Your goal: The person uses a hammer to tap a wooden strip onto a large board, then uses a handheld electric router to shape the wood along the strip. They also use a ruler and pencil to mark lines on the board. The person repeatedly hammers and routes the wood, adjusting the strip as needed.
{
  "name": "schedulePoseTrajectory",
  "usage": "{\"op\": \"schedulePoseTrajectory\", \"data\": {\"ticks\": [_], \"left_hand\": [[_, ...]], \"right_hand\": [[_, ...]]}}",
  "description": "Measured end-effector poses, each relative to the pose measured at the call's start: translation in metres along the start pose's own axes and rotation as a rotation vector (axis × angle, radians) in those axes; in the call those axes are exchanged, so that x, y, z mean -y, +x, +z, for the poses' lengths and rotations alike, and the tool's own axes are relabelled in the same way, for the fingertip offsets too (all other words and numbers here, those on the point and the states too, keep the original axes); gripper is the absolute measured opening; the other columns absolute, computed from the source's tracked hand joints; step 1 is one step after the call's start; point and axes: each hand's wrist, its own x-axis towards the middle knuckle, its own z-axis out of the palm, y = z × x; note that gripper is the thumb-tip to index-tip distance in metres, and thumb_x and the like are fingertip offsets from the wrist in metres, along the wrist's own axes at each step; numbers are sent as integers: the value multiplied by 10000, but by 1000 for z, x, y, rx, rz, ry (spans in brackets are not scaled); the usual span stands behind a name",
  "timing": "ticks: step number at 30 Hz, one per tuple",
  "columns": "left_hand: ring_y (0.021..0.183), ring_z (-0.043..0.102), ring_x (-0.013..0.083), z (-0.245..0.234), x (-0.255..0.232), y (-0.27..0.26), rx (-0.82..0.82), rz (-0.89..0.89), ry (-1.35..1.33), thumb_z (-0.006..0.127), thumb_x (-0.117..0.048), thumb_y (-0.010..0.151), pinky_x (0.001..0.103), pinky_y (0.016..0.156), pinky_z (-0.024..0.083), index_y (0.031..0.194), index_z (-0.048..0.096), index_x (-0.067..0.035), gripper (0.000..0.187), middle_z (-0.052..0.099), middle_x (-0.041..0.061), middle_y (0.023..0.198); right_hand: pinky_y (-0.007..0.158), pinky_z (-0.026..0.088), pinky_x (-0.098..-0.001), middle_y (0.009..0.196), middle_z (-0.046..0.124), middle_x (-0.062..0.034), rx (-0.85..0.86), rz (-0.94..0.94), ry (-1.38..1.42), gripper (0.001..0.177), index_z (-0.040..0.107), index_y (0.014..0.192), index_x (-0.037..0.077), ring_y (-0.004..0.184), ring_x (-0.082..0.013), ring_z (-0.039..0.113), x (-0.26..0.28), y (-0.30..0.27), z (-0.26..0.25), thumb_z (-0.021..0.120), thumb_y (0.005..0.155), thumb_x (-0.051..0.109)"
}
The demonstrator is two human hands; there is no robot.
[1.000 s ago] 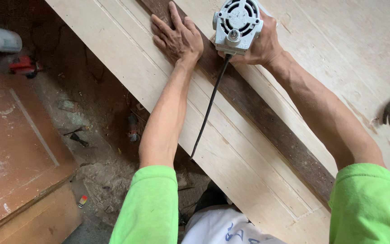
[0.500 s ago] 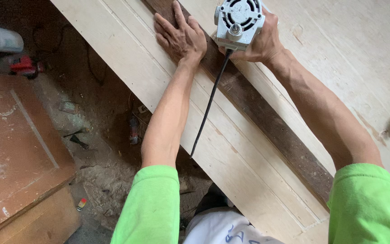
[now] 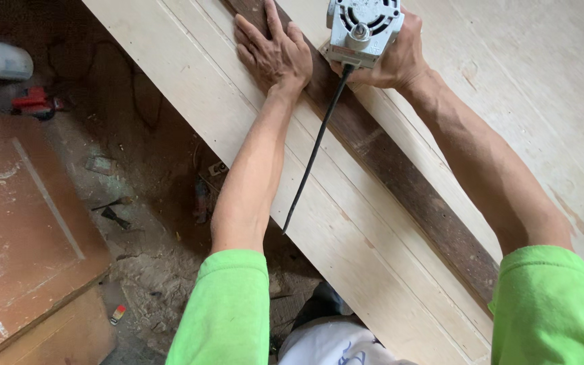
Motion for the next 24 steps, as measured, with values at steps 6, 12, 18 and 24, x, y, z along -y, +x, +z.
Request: {"op": "schedulePoseTrajectory", "data": {"ticks": [6,12,18,24], "left_hand": [[1576,26,474,0,2,14,1,-7,0,279,-516,1078,573,1272,81,1655,191,-291,625,33,335,1676],[1584,51,478,3,3,21,-67,-11,2,284,-498,1081,572,1292,88,1650,215,-293,609,57,329,1680],[1565,73,493,0,3,28,-65,-12,-5,268,-458,1072,570,1276,90,1648,189,-254,616,55,344,1665],[1564,82,475,-20,7,40,-17,-30,-63,242,-409,1067,530,1279,93,1640,150,-120,648,64,333,1663]], "right_hand": [[843,607,-325,1035,730,-81,2,-38,21,684,700,1176,52,897,-224,729,-11,10,13,957,738,512],[827,588,-341,1004,723,-92,7,-17,22,652,671,1180,41,889,-234,716,-12,28,22,975,779,455],[813,596,-351,1004,728,-90,-17,-63,-14,661,677,1168,43,862,-234,727,-13,46,30,985,762,463],[814,622,-305,996,755,-72,14,-1,-1,532,718,1135,76,874,-210,738,-14,73,43,971,826,427]]}}
